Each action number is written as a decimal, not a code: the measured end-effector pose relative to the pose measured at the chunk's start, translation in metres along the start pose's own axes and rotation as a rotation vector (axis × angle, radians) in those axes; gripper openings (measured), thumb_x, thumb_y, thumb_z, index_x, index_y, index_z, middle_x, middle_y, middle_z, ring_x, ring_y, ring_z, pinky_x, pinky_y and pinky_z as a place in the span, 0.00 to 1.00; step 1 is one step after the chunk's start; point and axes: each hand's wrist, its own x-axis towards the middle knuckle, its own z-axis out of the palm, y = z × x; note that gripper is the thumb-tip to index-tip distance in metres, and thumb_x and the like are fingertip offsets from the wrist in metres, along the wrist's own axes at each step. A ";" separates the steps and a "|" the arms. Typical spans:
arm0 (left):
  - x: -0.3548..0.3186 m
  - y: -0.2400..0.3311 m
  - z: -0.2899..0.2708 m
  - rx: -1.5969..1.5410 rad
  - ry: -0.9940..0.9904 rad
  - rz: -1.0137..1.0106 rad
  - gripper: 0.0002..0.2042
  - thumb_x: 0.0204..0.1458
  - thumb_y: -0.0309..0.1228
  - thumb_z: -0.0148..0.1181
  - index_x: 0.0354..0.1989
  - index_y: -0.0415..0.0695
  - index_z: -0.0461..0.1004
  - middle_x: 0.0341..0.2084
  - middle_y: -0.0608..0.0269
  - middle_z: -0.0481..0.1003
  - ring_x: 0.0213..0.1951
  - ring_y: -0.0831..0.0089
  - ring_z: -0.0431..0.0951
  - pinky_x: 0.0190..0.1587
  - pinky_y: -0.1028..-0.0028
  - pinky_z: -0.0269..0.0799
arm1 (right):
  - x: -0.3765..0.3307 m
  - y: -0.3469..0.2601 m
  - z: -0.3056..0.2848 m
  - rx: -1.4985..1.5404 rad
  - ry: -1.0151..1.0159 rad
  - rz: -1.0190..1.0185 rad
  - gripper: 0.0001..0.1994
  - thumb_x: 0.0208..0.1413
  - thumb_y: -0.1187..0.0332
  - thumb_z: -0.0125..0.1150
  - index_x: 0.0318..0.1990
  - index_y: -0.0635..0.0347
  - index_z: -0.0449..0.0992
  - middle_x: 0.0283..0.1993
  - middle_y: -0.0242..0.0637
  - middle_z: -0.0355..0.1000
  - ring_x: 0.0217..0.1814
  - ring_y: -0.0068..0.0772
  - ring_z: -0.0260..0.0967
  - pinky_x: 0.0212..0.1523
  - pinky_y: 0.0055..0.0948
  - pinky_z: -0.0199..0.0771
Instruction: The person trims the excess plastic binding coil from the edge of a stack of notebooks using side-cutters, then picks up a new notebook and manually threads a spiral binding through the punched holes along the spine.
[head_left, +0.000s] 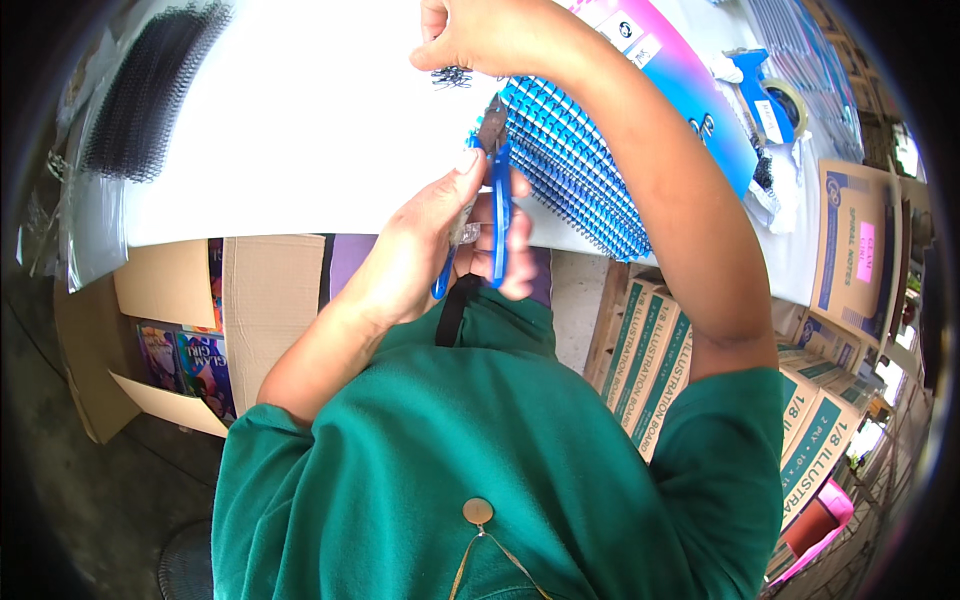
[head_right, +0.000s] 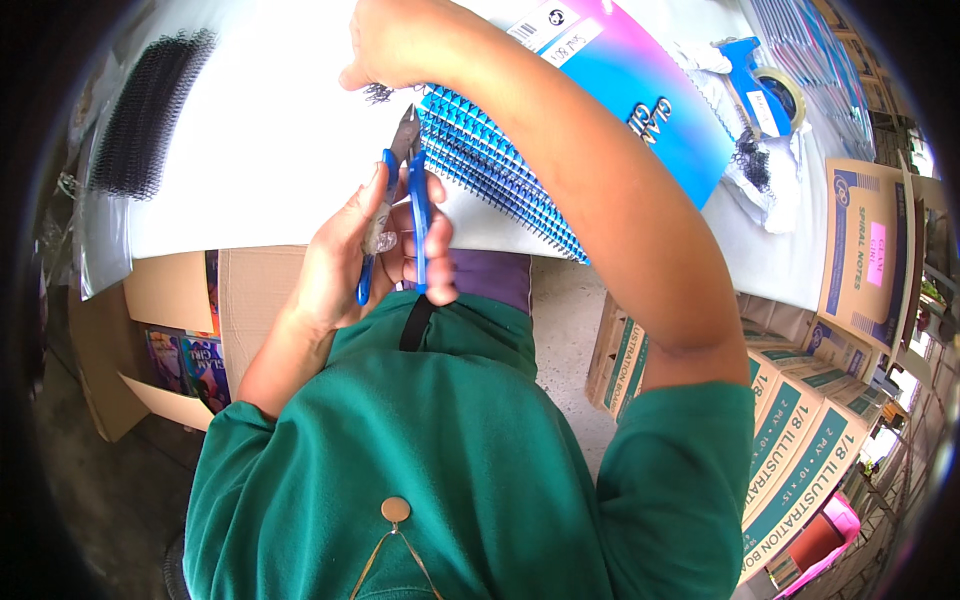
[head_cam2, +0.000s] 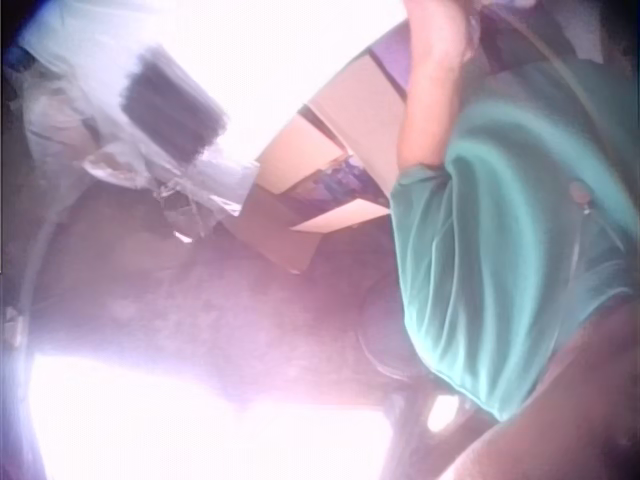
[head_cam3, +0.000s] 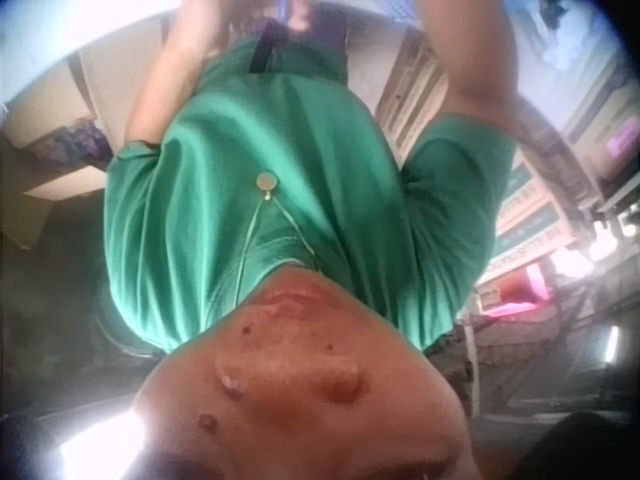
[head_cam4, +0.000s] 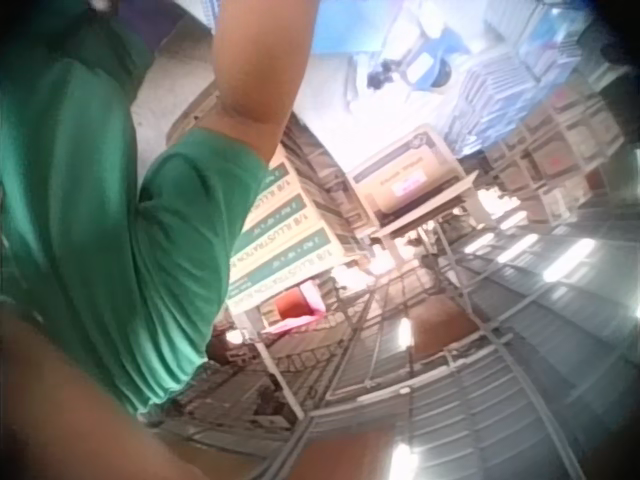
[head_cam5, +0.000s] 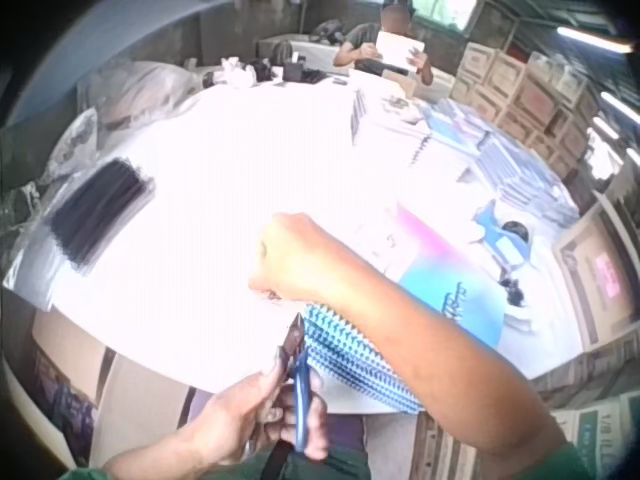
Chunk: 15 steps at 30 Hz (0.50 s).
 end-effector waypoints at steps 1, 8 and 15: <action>0.000 0.004 0.012 0.141 0.144 -0.016 0.29 0.60 0.53 0.31 0.51 0.37 0.61 0.35 0.47 0.73 0.40 0.54 0.77 0.39 0.60 0.76 | 0.000 0.002 -0.001 -0.006 0.012 -0.009 0.10 0.37 0.69 0.63 0.23 0.70 0.77 0.20 0.55 0.70 0.25 0.46 0.73 0.30 0.35 0.74; 0.013 0.001 -0.014 -0.219 -0.222 0.006 0.29 0.60 0.54 0.30 0.51 0.37 0.61 0.35 0.46 0.73 0.38 0.54 0.78 0.39 0.59 0.76 | 0.002 0.009 0.000 0.092 0.060 -0.012 0.12 0.37 0.67 0.64 0.23 0.71 0.76 0.19 0.54 0.70 0.22 0.43 0.73 0.27 0.33 0.73; 0.011 0.012 0.020 0.146 0.085 0.011 0.30 0.60 0.54 0.28 0.51 0.37 0.61 0.35 0.47 0.73 0.40 0.53 0.78 0.41 0.61 0.75 | 0.005 0.007 -0.001 0.268 0.095 0.075 0.12 0.39 0.67 0.63 0.20 0.71 0.74 0.17 0.49 0.70 0.18 0.37 0.70 0.23 0.32 0.71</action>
